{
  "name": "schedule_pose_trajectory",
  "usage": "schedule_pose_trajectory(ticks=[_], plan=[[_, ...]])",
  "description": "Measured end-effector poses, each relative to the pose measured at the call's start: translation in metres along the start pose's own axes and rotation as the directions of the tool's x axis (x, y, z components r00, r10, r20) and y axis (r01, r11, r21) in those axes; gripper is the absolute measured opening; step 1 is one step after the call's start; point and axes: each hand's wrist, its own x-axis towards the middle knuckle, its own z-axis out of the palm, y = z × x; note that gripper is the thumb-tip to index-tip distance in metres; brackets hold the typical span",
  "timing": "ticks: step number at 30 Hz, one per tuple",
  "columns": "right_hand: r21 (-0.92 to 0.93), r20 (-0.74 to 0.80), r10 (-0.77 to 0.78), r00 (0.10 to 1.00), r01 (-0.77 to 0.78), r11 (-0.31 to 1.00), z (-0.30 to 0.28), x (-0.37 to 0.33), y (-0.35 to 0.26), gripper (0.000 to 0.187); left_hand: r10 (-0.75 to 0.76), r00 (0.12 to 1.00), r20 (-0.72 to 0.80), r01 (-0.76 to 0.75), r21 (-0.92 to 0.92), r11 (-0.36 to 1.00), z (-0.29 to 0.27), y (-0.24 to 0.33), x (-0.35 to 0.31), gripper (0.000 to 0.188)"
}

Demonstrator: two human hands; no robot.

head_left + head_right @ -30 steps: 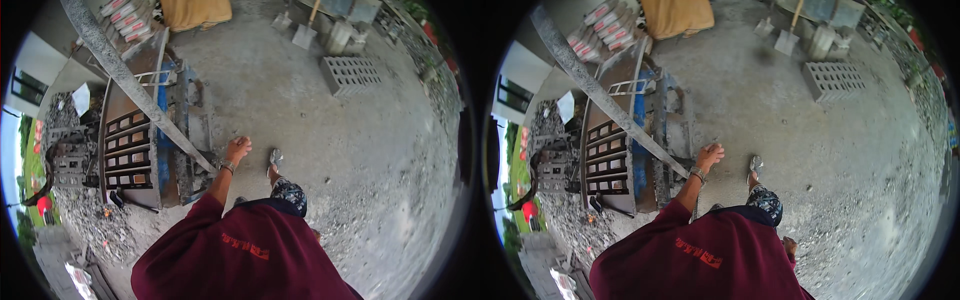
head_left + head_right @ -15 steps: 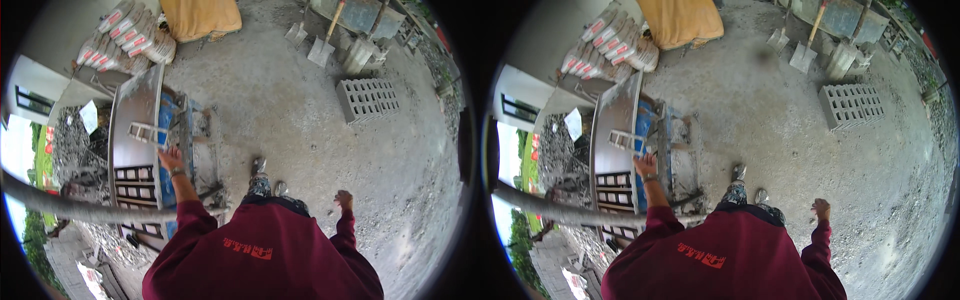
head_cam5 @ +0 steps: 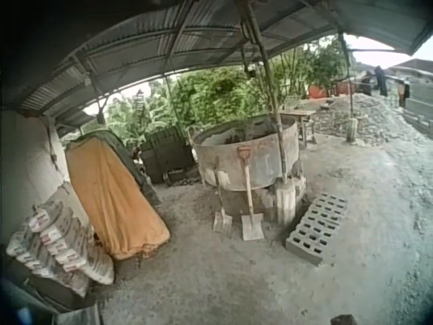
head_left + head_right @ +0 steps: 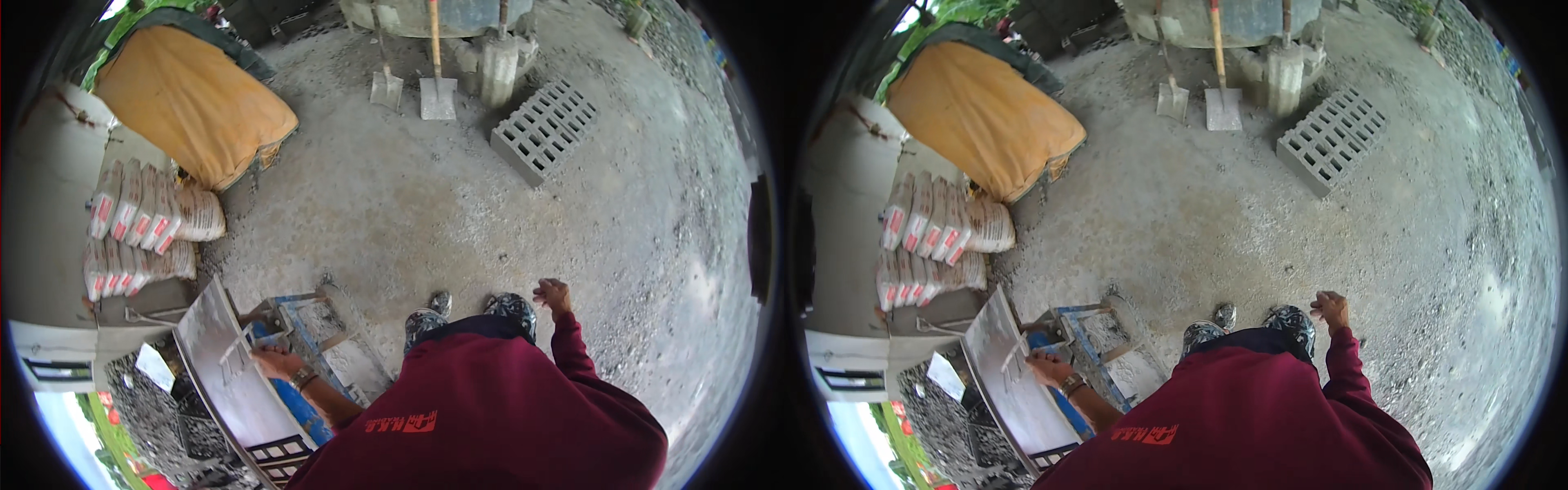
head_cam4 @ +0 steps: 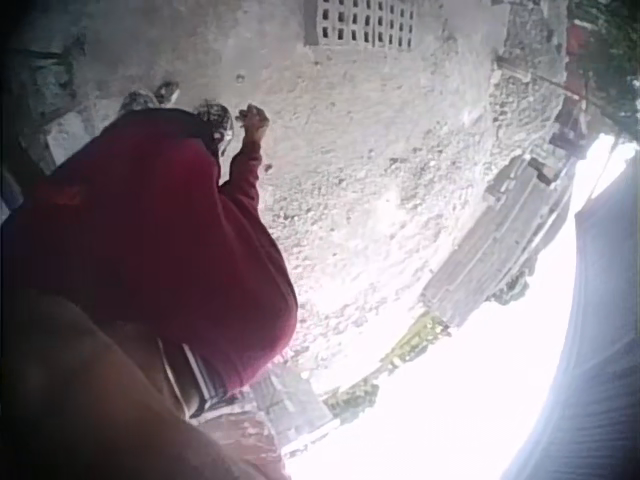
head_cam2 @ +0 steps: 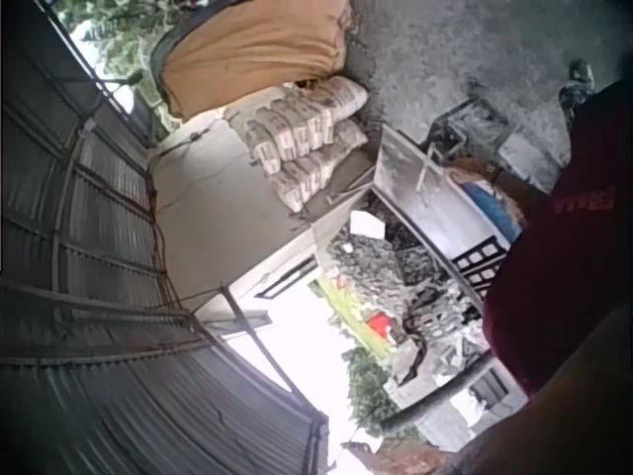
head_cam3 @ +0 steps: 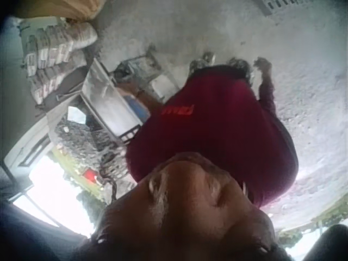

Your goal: The person moves concrete blocks from one area to another by hand and using a metal block-carrying tool, stacking them onto existing piles.

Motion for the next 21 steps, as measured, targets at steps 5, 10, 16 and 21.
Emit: schedule_pose_trajectory(ticks=[5,10,16,21], plan=[[0.180,0.099,-0.102,0.990,0.083,0.980,0.024,0.033,-0.098,0.038,-0.044,0.861,0.507,-0.053,0.176,0.983,0.148,-0.055,-0.113,0.045],[0.452,0.284,-0.123,0.951,-0.020,0.892,0.020,0.095,-0.185,0.053,-0.249,0.289,0.924,-0.242,0.322,0.915,0.266,-0.092,-0.269,0.045],[0.875,0.406,-0.061,0.912,-0.368,0.315,-0.056,0.207,-0.210,0.060,-0.703,-0.405,0.585,-0.546,0.462,0.699,0.386,-0.145,-0.504,0.049],[0.968,0.184,0.131,0.974,-0.156,-0.198,-0.161,0.256,-0.180,0.039,-0.792,-0.602,0.100,-0.717,0.369,0.592,0.454,-0.230,-0.651,0.050]])
